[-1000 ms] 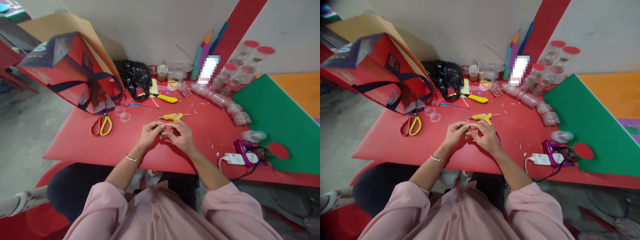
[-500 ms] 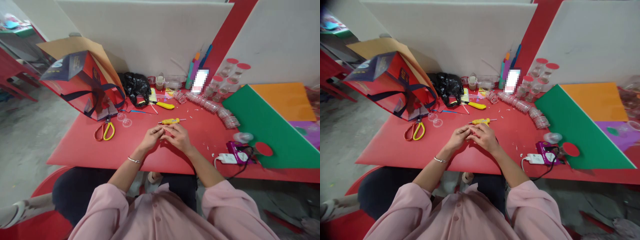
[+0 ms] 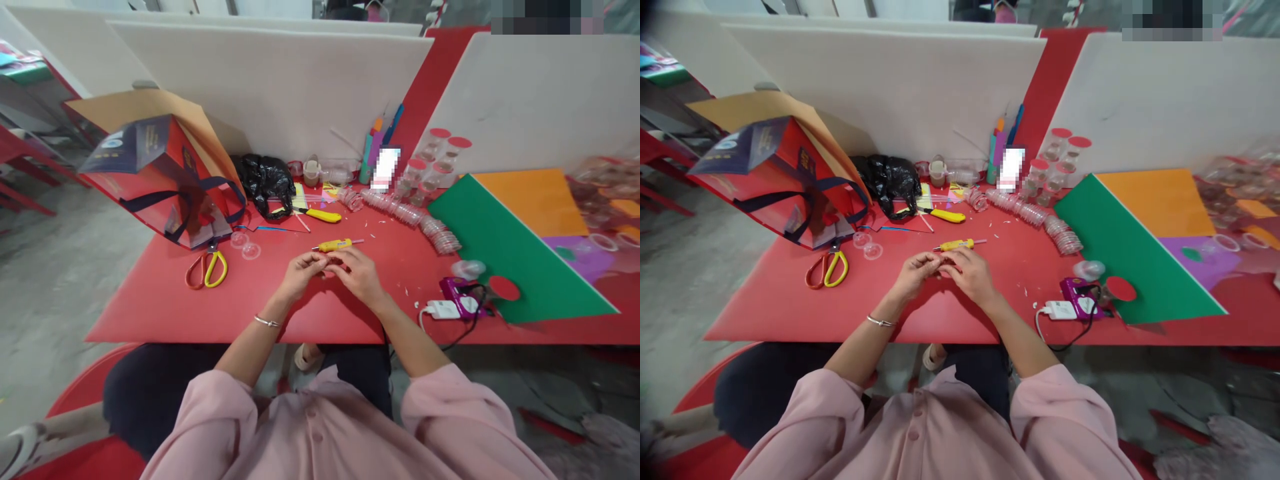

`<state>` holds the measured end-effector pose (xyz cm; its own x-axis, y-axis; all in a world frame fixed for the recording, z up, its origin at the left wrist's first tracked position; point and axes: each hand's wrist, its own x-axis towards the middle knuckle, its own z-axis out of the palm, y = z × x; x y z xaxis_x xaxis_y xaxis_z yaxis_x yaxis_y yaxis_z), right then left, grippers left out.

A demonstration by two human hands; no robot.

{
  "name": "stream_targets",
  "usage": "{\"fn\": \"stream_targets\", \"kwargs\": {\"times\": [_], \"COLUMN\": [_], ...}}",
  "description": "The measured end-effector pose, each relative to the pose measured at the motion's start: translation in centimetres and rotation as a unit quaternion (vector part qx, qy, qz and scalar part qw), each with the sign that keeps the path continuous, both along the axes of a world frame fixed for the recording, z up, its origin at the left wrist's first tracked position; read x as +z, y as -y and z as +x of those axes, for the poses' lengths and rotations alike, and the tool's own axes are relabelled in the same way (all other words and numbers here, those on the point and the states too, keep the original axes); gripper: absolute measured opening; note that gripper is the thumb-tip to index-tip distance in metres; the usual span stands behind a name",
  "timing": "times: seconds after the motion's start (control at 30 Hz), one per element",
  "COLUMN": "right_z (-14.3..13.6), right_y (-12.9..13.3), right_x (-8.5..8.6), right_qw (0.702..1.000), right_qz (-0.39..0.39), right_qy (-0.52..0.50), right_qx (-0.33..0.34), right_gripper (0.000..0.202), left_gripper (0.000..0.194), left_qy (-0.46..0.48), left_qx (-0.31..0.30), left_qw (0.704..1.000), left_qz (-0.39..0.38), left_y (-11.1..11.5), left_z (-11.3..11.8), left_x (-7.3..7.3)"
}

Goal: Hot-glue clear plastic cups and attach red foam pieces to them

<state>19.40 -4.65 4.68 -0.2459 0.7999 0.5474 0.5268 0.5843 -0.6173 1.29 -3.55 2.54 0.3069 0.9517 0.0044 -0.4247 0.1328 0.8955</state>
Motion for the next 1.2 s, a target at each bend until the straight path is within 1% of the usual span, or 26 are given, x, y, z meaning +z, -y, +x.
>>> {"fn": "stream_targets", "kwargs": {"times": [0.07, 0.1, 0.13, 0.17, 0.2, 0.27, 0.3, 0.33, 0.37, 0.43, 0.47, 0.57, 0.63, 0.73, 0.8, 0.87, 0.93, 1.03, 1.1, 1.2], "right_z": [0.6, 1.2, 2.0, 3.0, 4.1, 6.5, 7.7, 8.6, 9.4, 10.0, 9.9, 8.2, 6.5, 3.9, 2.5, 1.4, 0.5, -0.5, -0.9, -1.0], "right_y": [-0.3, -0.4, -0.7, -1.0, -1.3, -1.9, -2.1, -2.3, -2.3, -2.2, -2.0, -1.3, -0.8, -0.4, -0.3, -0.4, -0.7, -1.3, -1.7, -2.1], "right_x": [0.1, 0.2, 0.3, 0.3, 0.4, 0.3, 0.3, 0.3, 0.2, 0.3, 0.4, 0.8, 1.3, 1.9, 2.2, 2.5, 2.4, 1.8, 1.2, 0.4], "right_qw": [1.0, 0.999, 0.997, 0.994, 0.988, 0.972, 0.965, 0.961, 0.961, 0.965, 0.966, 0.958, 0.95, 0.944, 0.947, 0.95, 0.95, 0.944, 0.94, 0.941], "right_qz": [0.002, 0.003, 0.005, 0.007, 0.011, 0.023, 0.024, 0.021, 0.014, -0.015, -0.037, -0.118, -0.165, -0.209, -0.22, -0.223, -0.228, -0.241, -0.247, -0.237], "right_qy": [-0.02, -0.028, -0.031, -0.03, -0.02, 0.019, 0.039, 0.046, 0.038, -0.023, -0.068, -0.185, -0.219, -0.239, -0.228, -0.215, -0.213, -0.226, -0.235, -0.239], "right_qx": [-0.018, -0.037, -0.066, -0.106, -0.151, -0.233, -0.257, -0.271, -0.275, -0.26, -0.245, -0.186, -0.149, -0.089, -0.053, -0.034, -0.027, -0.021, -0.023, -0.034], "right_gripper": [0.019, 0.019, 0.021, 0.024, 0.027, 0.03, 0.029, 0.031, 0.034, 0.037, 0.037, 0.036, 0.035, 0.034, 0.033, 0.033, 0.035, 0.037, 0.035, 0.032], "left_gripper": [0.038, 0.042, 0.045, 0.045, 0.043, 0.028, 0.019, 0.011, 0.01, 0.01, 0.009, 0.012, 0.018, 0.026, 0.03, 0.035, 0.039, 0.041, 0.039, 0.03], "left_qy": [0.002, -0.001, -0.008, -0.018, -0.029, -0.041, -0.038, -0.033, -0.02, -0.016, -0.018, -0.026, -0.032, -0.05, -0.061, -0.071, -0.074, -0.055, -0.037, -0.044], "left_qx": [-0.043, -0.059, -0.066, -0.061, -0.041, 0.024, 0.062, 0.084, 0.102, 0.122, 0.117, 0.078, 0.066, 0.079, 0.081, 0.078, 0.072, 0.059, 0.06, 0.085], "left_qw": [0.999, 0.998, 0.998, 0.998, 0.999, 0.999, 0.997, 0.996, 0.994, 0.992, 0.993, 0.996, 0.996, 0.995, 0.994, 0.994, 0.994, 0.997, 0.997, 0.994], "left_qz": [-0.006, -0.009, -0.012, -0.014, -0.012, -0.002, 0.005, 0.011, 0.013, 0.017, 0.022, 0.044, 0.049, 0.048, 0.048, 0.038, 0.02, 0.011, 0.02, 0.055], "left_y": [0.2, 0.3, 0.3, 0.2, 0.0, -0.5, -0.8, -1.2, -1.6, -2.3, -2.5, -2.8, -2.7, -2.2, -1.8, -1.5, -1.3, -1.2, -1.3, -1.4], "left_z": [-0.1, -0.1, -0.1, 0.0, 0.0, 0.1, 0.0, 0.0, -0.1, -0.3, -0.3, -0.1, 0.4, 1.0, 1.1, 1.1, 1.0, 0.8, 0.8, 0.8], "left_x": [0.5, 0.7, 0.8, 0.9, 0.9, 0.7, 0.6, 0.4, 0.3, 0.2, 0.3, 0.6, 0.8, 0.6, 0.4, 0.1, -0.1, -0.3, -0.3, -0.1]}}
